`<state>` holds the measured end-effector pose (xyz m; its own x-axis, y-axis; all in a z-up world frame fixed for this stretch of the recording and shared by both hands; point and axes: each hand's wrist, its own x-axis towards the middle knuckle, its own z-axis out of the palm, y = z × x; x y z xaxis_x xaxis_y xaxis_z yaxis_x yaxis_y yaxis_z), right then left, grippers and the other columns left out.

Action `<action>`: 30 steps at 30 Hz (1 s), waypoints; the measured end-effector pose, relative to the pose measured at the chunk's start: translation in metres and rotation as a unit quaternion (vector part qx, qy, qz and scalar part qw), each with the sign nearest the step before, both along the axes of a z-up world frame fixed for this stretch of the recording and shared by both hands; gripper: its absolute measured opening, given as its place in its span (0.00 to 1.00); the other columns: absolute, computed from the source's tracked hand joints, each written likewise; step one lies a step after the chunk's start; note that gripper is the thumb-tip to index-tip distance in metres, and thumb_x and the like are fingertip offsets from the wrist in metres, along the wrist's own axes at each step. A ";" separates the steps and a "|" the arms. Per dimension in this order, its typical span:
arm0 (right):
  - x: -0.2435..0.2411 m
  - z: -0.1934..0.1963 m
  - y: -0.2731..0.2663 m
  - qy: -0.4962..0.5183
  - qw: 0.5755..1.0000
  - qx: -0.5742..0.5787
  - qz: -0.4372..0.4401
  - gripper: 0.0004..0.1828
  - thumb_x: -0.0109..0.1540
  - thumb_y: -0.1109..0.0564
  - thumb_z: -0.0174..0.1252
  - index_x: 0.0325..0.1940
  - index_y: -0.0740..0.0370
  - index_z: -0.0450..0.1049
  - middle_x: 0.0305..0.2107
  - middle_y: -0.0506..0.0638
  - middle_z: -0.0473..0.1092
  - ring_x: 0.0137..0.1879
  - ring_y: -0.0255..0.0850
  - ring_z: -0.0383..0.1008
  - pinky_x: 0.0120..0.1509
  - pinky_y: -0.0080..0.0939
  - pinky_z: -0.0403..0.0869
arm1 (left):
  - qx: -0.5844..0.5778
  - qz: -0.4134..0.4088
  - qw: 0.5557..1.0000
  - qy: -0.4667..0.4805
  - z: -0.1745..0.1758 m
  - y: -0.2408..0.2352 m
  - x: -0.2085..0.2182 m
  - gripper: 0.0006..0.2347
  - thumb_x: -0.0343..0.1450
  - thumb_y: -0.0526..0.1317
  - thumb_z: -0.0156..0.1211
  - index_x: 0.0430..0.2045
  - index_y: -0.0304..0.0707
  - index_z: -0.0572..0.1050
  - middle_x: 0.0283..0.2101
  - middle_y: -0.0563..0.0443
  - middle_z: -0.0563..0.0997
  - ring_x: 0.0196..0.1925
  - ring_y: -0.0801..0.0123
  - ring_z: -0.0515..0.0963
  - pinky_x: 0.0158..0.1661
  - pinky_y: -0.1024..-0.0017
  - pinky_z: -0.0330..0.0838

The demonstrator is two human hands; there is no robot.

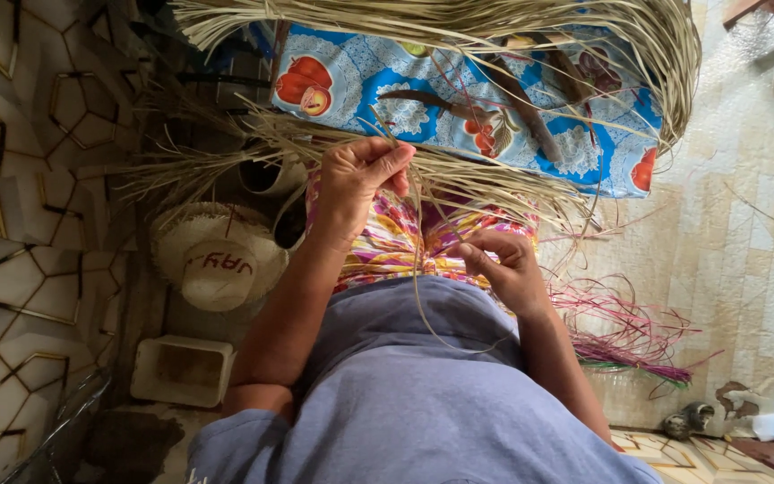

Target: The person sits on the floor and repeatedly strikes dried plant stalks with a curved metal tool to split or flatten them. They handle the stalks one at a time, separating fibers and discarding debris onto the floor.

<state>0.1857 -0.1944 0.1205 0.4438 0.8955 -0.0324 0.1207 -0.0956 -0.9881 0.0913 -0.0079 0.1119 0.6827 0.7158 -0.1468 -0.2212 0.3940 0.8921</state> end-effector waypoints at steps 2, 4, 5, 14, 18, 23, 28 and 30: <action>0.003 -0.012 -0.003 0.001 1.000 -0.005 -0.016 0.12 0.57 0.58 0.56 0.19 0.65 0.72 0.13 0.51 0.64 0.25 0.37 0.65 0.36 0.36 0.66 | 0.014 0.002 1.000 0.002 -0.003 -0.001 0.000 0.04 0.61 0.33 0.62 0.21 0.28 0.75 0.12 0.43 0.73 0.16 0.67 0.78 0.23 0.76 0.75; 0.003 -0.007 0.004 0.003 0.999 -0.010 -0.031 0.10 0.56 0.58 0.57 0.21 0.65 0.73 0.15 0.51 0.65 0.27 0.36 0.65 0.38 0.36 0.66 | 0.028 0.004 1.000 0.005 0.003 -0.005 0.001 0.05 0.61 0.33 0.63 0.21 0.29 0.76 0.12 0.43 0.73 0.16 0.66 0.78 0.23 0.76 0.75; 0.001 0.003 0.010 -0.037 0.999 0.007 -0.030 0.12 0.57 0.53 0.55 0.36 0.65 0.70 0.24 0.54 0.68 0.36 0.40 0.68 0.46 0.41 0.65 | 0.055 -0.009 0.998 0.023 0.012 -0.010 0.000 0.04 0.61 0.34 0.62 0.17 0.31 0.75 0.11 0.45 0.73 0.15 0.70 0.77 0.22 0.79 0.73; -0.008 0.042 0.038 -0.094 0.992 0.021 -0.084 0.06 0.58 0.58 0.55 0.31 0.63 0.74 0.11 0.46 0.67 0.22 0.33 0.65 0.36 0.31 0.66 | 0.177 0.029 0.984 0.005 0.030 -0.026 0.006 0.07 0.61 0.37 0.64 0.14 0.37 0.75 0.16 0.51 0.73 0.19 0.78 0.71 0.24 0.82 0.68; 0.014 0.029 0.008 -0.079 0.995 0.045 -0.028 0.06 0.57 0.61 0.56 0.26 0.64 0.74 0.11 0.49 0.66 0.22 0.36 0.65 0.34 0.35 0.66 | 0.092 0.148 0.981 0.090 0.052 -0.001 -0.005 0.07 0.60 0.40 0.64 0.16 0.37 0.75 0.14 0.48 0.74 0.14 0.74 0.71 0.18 0.80 0.67; 0.043 0.058 -0.038 -0.185 0.981 -0.039 0.037 0.10 0.59 0.56 0.50 0.28 0.63 0.73 0.17 0.44 0.69 0.28 0.33 0.67 0.39 0.33 0.65 | 0.117 0.218 0.968 -0.054 0.032 0.083 -0.053 0.06 0.63 0.39 0.61 0.18 0.39 0.73 0.16 0.56 0.69 0.16 0.75 0.65 0.20 0.79 0.60; 0.040 0.061 -0.038 -0.205 0.976 -0.055 -0.041 0.09 0.60 0.58 0.50 0.29 0.63 0.73 0.16 0.44 0.69 0.30 0.33 0.66 0.42 0.34 0.66 | 0.056 0.187 0.973 -0.123 0.022 0.057 -0.044 0.17 0.65 0.46 0.60 0.44 0.39 0.70 0.33 0.56 0.70 0.29 0.82 0.67 0.30 0.83 0.62; 0.038 0.053 -0.023 -0.152 0.985 0.063 -0.044 0.05 0.57 0.63 0.55 0.27 0.66 0.74 0.12 0.50 0.67 0.24 0.42 0.67 0.43 0.44 0.65 | 0.174 0.048 0.984 -0.006 0.028 -0.001 -0.020 0.11 0.71 0.45 0.45 0.34 0.39 0.73 0.30 0.50 0.69 0.27 0.85 0.68 0.28 0.94 0.59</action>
<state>0.2238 -0.2170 0.1733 0.4929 0.8412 0.2223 0.4088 0.0016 -0.9126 0.0711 -0.0087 0.1402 0.6096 0.7826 0.1260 -0.2537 0.0421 0.9664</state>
